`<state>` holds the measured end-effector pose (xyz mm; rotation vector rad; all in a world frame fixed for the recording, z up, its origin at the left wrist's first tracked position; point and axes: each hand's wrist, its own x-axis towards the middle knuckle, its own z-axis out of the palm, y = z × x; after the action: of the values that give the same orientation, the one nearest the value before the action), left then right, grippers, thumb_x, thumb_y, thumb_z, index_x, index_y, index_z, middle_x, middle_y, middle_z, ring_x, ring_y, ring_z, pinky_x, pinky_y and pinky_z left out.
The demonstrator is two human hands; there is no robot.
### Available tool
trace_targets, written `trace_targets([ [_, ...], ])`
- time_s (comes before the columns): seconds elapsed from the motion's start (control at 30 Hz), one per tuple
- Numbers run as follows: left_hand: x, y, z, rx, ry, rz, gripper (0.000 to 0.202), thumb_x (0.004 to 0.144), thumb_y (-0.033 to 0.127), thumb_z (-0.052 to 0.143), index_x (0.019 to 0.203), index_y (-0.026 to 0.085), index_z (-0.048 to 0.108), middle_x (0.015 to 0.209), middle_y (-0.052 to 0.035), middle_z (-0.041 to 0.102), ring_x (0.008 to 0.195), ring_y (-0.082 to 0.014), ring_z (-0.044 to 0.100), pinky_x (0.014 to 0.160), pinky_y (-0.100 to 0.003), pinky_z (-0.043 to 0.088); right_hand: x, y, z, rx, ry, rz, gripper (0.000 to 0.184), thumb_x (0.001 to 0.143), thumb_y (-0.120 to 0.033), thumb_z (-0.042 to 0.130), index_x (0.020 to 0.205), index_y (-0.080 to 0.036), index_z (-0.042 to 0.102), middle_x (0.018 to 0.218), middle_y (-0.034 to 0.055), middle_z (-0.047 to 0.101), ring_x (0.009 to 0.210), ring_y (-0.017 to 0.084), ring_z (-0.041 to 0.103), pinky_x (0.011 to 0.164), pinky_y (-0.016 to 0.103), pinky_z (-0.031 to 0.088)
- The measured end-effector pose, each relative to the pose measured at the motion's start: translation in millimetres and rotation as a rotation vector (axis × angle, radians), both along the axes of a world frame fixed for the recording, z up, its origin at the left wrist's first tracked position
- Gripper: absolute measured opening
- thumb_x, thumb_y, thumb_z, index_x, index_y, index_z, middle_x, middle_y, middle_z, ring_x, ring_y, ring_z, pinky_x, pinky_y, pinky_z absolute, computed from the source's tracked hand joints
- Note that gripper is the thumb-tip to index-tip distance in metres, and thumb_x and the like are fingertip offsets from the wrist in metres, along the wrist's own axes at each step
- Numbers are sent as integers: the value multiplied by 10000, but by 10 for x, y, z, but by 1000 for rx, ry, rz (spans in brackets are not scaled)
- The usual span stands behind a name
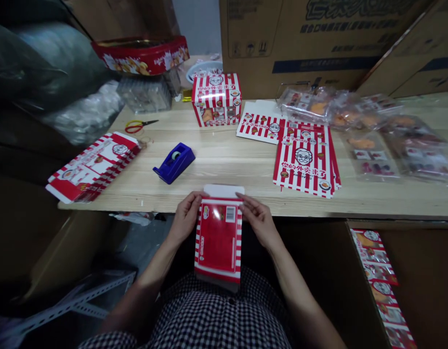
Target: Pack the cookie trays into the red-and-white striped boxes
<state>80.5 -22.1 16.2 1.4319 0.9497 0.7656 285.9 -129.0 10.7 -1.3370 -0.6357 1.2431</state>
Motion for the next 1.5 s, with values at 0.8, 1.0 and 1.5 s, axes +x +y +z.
trace_targets([
  [0.8, -264, -308, -84, -212, -79, -259, 274, 917, 325, 636, 1154, 189, 622, 1024, -44, 663, 855, -146, 606, 788, -261, 476, -183, -400, -25, -1, -45, -14, 340, 858, -397, 738, 1184, -305, 710, 1127, 36, 743, 964, 198, 689, 872, 334, 556],
  [1.0, -253, -176, -62, -214, -35, -287, 226, 913, 344, 641, 1070, 181, 636, 879, -15, 638, 770, -136, 564, 744, -251, 444, -262, -601, -4, -27, 199, 222, 983, 849, -311, 761, 1573, -441, 109, 1332, 54, 653, 1080, 221, 693, 980, 459, 545],
  [1.5, -257, -122, -60, 15, 11, -177, 276, 958, 357, 565, 974, 184, 780, 1181, -92, 662, 1219, -240, 555, 1073, -356, 386, -177, -274, -91, -7, -95, -104, 206, 806, -411, 776, 979, -302, 805, 1114, 34, 760, 1059, 253, 671, 953, 402, 522],
])
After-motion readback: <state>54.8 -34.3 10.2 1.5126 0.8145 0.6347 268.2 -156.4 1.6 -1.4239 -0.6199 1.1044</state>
